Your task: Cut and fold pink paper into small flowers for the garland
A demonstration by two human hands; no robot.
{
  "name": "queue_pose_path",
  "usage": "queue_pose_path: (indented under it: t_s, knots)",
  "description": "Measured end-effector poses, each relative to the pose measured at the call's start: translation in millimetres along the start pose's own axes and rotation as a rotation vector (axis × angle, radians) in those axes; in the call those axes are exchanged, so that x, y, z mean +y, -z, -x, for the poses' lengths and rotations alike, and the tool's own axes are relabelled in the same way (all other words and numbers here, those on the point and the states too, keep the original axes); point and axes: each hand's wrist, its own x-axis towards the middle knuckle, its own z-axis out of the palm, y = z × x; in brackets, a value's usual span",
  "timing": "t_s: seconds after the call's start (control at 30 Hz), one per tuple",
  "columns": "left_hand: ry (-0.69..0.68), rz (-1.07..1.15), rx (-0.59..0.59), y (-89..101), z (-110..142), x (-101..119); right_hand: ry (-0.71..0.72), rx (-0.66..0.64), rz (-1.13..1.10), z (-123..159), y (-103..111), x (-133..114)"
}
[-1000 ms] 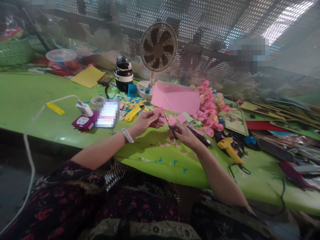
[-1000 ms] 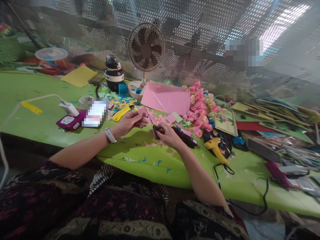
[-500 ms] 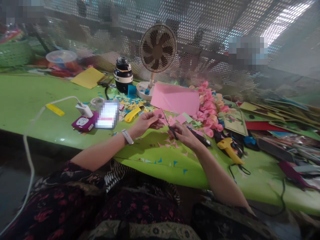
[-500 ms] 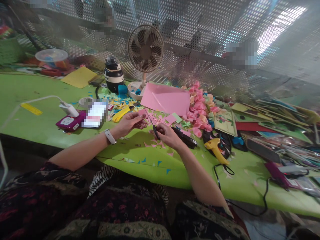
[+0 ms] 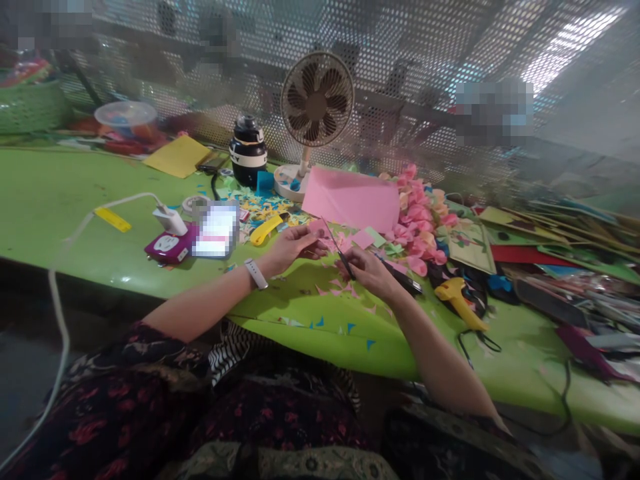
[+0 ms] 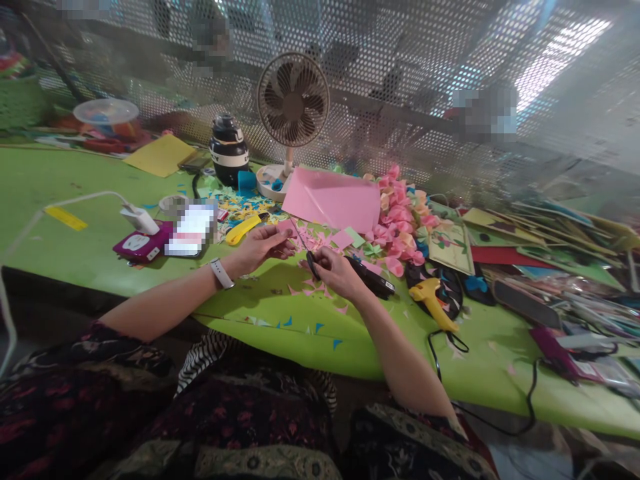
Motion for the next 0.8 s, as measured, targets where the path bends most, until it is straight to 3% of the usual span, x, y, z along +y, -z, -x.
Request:
queue_pose_path:
  t_s: [0.43,0.8]
  knots:
    - [-0.038,0.004,-0.023,7.0,-4.9,-2.0,-0.053,0.023,-0.036,0.8,-1.6,-4.7]
    - [0.013,-0.078,-0.064,6.8,-3.5,-0.6,-0.030,0.024,0.001,0.7,1.2,-4.0]
